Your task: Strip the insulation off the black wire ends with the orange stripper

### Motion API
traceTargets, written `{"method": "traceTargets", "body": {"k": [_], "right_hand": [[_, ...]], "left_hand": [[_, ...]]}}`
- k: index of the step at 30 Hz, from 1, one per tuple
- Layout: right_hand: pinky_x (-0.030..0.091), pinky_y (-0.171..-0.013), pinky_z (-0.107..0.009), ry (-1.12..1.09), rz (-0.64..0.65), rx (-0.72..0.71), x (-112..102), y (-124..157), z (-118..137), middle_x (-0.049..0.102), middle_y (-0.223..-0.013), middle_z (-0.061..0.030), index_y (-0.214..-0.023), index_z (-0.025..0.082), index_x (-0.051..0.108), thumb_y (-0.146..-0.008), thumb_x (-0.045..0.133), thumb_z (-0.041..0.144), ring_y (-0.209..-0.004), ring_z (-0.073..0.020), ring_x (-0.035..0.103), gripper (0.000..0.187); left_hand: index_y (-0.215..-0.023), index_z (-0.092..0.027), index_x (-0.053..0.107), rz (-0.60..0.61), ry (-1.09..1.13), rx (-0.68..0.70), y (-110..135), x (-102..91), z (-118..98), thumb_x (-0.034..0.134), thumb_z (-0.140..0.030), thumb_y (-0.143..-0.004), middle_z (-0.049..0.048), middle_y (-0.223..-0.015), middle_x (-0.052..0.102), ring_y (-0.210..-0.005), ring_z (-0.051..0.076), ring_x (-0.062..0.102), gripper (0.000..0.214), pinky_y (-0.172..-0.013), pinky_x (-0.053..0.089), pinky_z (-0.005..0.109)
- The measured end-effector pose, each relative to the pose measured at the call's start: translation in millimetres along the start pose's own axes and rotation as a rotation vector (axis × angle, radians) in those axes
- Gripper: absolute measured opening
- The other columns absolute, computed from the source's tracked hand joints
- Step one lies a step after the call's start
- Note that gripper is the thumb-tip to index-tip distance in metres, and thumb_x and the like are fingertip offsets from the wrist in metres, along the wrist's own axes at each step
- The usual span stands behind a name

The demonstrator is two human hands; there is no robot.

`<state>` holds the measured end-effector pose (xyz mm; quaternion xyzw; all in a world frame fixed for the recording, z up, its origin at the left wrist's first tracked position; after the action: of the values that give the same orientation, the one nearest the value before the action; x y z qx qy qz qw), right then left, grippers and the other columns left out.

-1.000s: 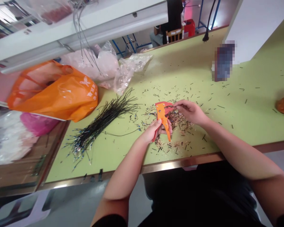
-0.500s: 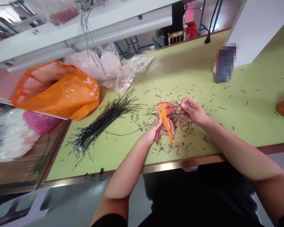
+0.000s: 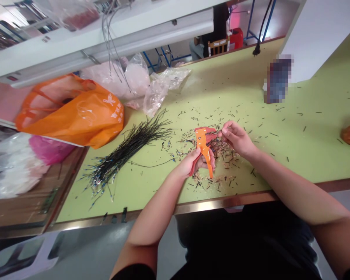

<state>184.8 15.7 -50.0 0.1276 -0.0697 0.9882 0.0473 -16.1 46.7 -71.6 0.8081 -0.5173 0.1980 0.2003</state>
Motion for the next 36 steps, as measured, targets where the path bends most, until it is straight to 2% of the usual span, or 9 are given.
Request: {"method": "traceTargets", "body": {"k": [6, 13, 18, 25, 30, 36], "right_hand": [[0.041, -0.057, -0.027, 0.093, 0.104, -0.043, 7.4, 0.3, -1.1, 0.070, -0.079, 0.0018, -0.098, 0.025, 0.061, -0.094, 0.079, 0.058, -0.061, -0.0113, 0.049, 0.038], [0.043, -0.053, -0.027, 0.170, 0.034, -0.200, 2.6, -1.0, 0.5, 0.073, -0.083, -0.0008, -0.100, 0.025, 0.065, -0.095, 0.079, 0.056, -0.060, -0.0114, 0.053, 0.034], [0.048, -0.058, -0.029, 0.164, -0.004, -0.180, 6.1, 0.5, -3.1, 0.073, -0.084, -0.0014, -0.098, 0.025, 0.068, -0.092, 0.080, 0.058, -0.065, -0.0135, 0.058, 0.035], [0.041, -0.056, -0.028, 0.167, 0.010, -0.148, 5.1, -0.6, -5.0, 0.069, -0.076, 0.0014, -0.094, 0.025, 0.069, -0.091, 0.080, 0.061, -0.059, -0.0123, 0.049, 0.037], [0.046, -0.060, -0.029, 0.125, 0.053, -0.108, 4.6, -3.2, -4.1, 0.072, -0.077, -0.0001, -0.093, 0.024, 0.066, -0.087, 0.084, 0.061, -0.064, -0.0135, 0.058, 0.042], [0.041, -0.053, -0.026, 0.157, 0.081, -0.041, 3.1, -2.3, 0.6, 0.074, -0.076, 0.0005, -0.093, 0.024, 0.063, -0.088, 0.082, 0.064, -0.056, -0.0108, 0.052, 0.044]], "left_hand": [[-0.102, -0.013, 0.070, 0.014, 0.016, 0.011, 0.0, -1.1, 1.0, 0.072, -0.078, -0.087, 0.0087, -0.084, 0.074, -0.077, 0.022, 0.076, 0.066, -0.072, 0.064, 0.035], [-0.103, -0.013, 0.071, -0.022, 0.047, 0.017, -1.0, -1.6, 0.2, 0.075, -0.076, -0.086, 0.0090, -0.085, 0.074, -0.078, 0.022, 0.075, 0.065, -0.075, 0.066, 0.036], [-0.106, -0.013, 0.071, -0.018, 0.059, 0.001, -1.1, -0.8, -0.9, 0.075, -0.076, -0.086, 0.0097, -0.087, 0.075, -0.078, 0.022, 0.075, 0.066, -0.078, 0.067, 0.039], [-0.101, -0.013, 0.070, 0.000, 0.018, -0.027, -1.2, -2.8, 1.3, 0.074, -0.078, -0.084, 0.0098, -0.084, 0.076, -0.076, 0.022, 0.076, 0.068, -0.077, 0.066, 0.038], [-0.100, -0.013, 0.069, -0.033, -0.014, -0.029, 0.9, -2.6, 2.1, 0.075, -0.077, -0.085, 0.0091, -0.081, 0.075, -0.072, 0.021, 0.075, 0.066, -0.074, 0.066, 0.037], [-0.089, -0.015, 0.065, -0.069, -0.040, -0.025, 0.2, 4.0, 5.1, 0.077, -0.072, -0.086, 0.0040, -0.068, 0.069, -0.063, 0.017, 0.069, 0.058, -0.066, 0.061, 0.030]]}}
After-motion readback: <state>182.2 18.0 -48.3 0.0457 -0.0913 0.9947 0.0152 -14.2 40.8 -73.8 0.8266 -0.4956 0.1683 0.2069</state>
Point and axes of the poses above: each hand's wrist, its own y-axis away from the middle knuckle, its own x-axis out of the palm, z = x × y, the point moved 4 cm from there along -y, towards the middle knuckle
